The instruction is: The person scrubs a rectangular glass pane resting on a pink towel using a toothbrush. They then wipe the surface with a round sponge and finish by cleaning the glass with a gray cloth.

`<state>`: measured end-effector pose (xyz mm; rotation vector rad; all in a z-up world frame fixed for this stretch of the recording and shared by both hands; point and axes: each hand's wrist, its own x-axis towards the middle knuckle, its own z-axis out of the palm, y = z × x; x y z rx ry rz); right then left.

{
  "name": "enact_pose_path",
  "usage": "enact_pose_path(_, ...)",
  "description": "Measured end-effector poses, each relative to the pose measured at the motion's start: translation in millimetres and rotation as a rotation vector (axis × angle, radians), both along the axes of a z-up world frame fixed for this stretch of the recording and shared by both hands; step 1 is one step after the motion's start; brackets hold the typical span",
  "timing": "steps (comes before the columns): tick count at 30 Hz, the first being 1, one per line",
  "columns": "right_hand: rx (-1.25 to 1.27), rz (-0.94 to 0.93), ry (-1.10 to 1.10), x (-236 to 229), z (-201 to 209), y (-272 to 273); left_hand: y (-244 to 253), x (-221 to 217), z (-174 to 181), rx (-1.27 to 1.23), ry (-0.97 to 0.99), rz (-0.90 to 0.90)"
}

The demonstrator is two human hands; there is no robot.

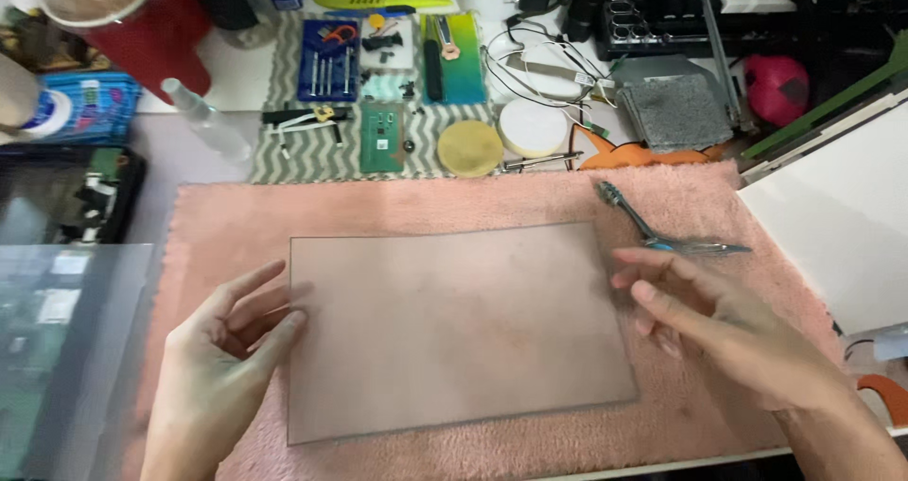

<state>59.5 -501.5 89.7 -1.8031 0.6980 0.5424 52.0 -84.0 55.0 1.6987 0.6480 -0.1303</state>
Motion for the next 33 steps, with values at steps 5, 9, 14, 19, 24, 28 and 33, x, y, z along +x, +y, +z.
enact_pose_path(5, -0.079, -0.022, -0.113, 8.2, -5.0, -10.0, 2.3, 3.4, -15.9, -0.043, -0.003, 0.013)
enact_pose_path(9, -0.307, 0.163, -0.301, 26.0, -4.8, -7.3, 4.5, 3.7, -7.5, 0.036, -0.051, -0.007)
enact_pose_path(14, -0.495, 0.344, -0.552, 77.7, -27.4, -4.6, 12.8, -4.2, -3.3, 0.271, -0.067, -0.02)
enact_pose_path(19, -0.771, 0.53, -1.035, 129.8, -69.1, -49.0, 26.5, -28.4, -46.1, 0.46, -0.165, -0.007)
enact_pose_path(24, -1.026, 0.403, -1.107, 164.7, -90.4, -99.9, -0.2, -41.4, -27.1, 0.721, -0.387, -0.069)
enact_pose_path(28, -1.1, 0.478, -1.078, 173.6, -108.5, -113.6, -0.9, -39.7, -35.5, 0.683, -0.47, -0.138)
enact_pose_path(33, -1.339, 0.574, -0.989, 173.6, -116.2, -108.2, 12.4, -52.9, -64.4, 0.877, -0.837, -0.309)
